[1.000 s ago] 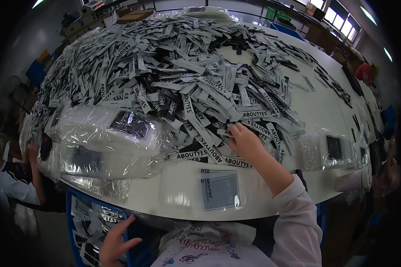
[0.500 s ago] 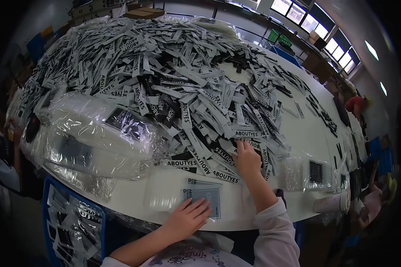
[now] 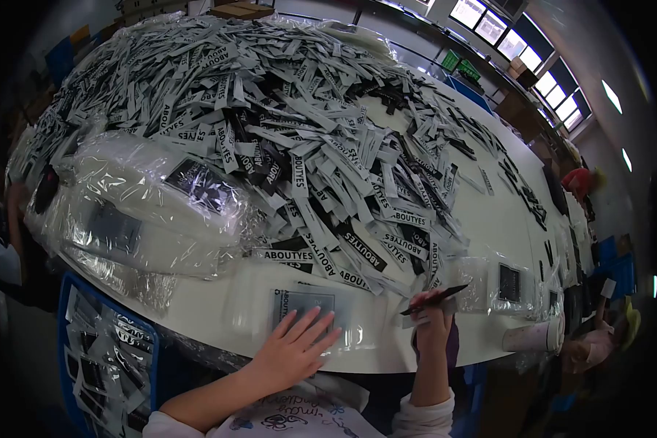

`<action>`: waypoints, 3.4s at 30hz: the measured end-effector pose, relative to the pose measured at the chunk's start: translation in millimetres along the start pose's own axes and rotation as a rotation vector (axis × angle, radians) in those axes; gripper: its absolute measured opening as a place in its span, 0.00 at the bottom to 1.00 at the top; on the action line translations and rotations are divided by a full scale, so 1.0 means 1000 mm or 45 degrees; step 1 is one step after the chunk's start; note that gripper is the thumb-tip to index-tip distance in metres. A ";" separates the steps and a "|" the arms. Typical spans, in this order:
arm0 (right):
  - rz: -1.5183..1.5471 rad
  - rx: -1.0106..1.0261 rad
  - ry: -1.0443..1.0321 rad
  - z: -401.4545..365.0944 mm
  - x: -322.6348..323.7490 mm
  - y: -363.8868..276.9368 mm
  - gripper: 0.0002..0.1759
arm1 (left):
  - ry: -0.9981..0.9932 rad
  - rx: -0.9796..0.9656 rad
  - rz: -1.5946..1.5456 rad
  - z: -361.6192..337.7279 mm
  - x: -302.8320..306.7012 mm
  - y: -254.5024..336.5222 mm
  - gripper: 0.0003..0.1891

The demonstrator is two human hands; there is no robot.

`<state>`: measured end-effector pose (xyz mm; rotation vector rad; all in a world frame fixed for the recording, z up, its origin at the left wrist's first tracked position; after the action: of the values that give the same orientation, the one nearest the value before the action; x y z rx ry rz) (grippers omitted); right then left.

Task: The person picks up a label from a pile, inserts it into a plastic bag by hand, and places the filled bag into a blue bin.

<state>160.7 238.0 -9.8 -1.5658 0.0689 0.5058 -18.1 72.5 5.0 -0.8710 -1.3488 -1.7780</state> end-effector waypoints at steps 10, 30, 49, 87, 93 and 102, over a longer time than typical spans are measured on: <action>-0.267 0.335 0.351 -0.030 0.003 -0.010 0.14 | -0.057 -0.090 0.153 -0.002 -0.026 -0.002 0.22; -0.460 0.335 0.392 -0.101 0.032 0.032 0.18 | 0.105 -0.059 -0.175 0.002 -0.007 0.006 0.24; -0.659 -0.182 -0.518 -0.111 -0.100 0.019 0.12 | 0.155 -0.260 -0.320 -0.018 0.009 0.011 0.45; -1.250 0.545 -1.054 -0.109 -0.129 0.000 0.14 | 0.071 -0.153 -0.145 -0.017 0.015 0.014 0.52; -1.239 0.503 -0.860 -0.098 -0.122 -0.017 0.11 | -0.182 0.311 -0.728 -0.014 0.023 -0.022 0.44; -1.078 0.686 -0.952 -0.090 -0.131 -0.021 0.13 | -0.275 0.573 -0.802 -0.017 0.027 -0.025 0.36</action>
<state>75.6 118.3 54.2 -0.6948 -0.9186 0.3180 -54.4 56.6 12.2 -0.4145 -2.2390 -1.7238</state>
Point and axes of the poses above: each hand's wrist, its own z-axis towards the middle knuckle, its own x-axis out of the back of the hand, y = z × x, the point moved 7 cm from there along z, towards the middle knuckle, and after that the axes turned 1 degree about z, right-handed, at the moved point
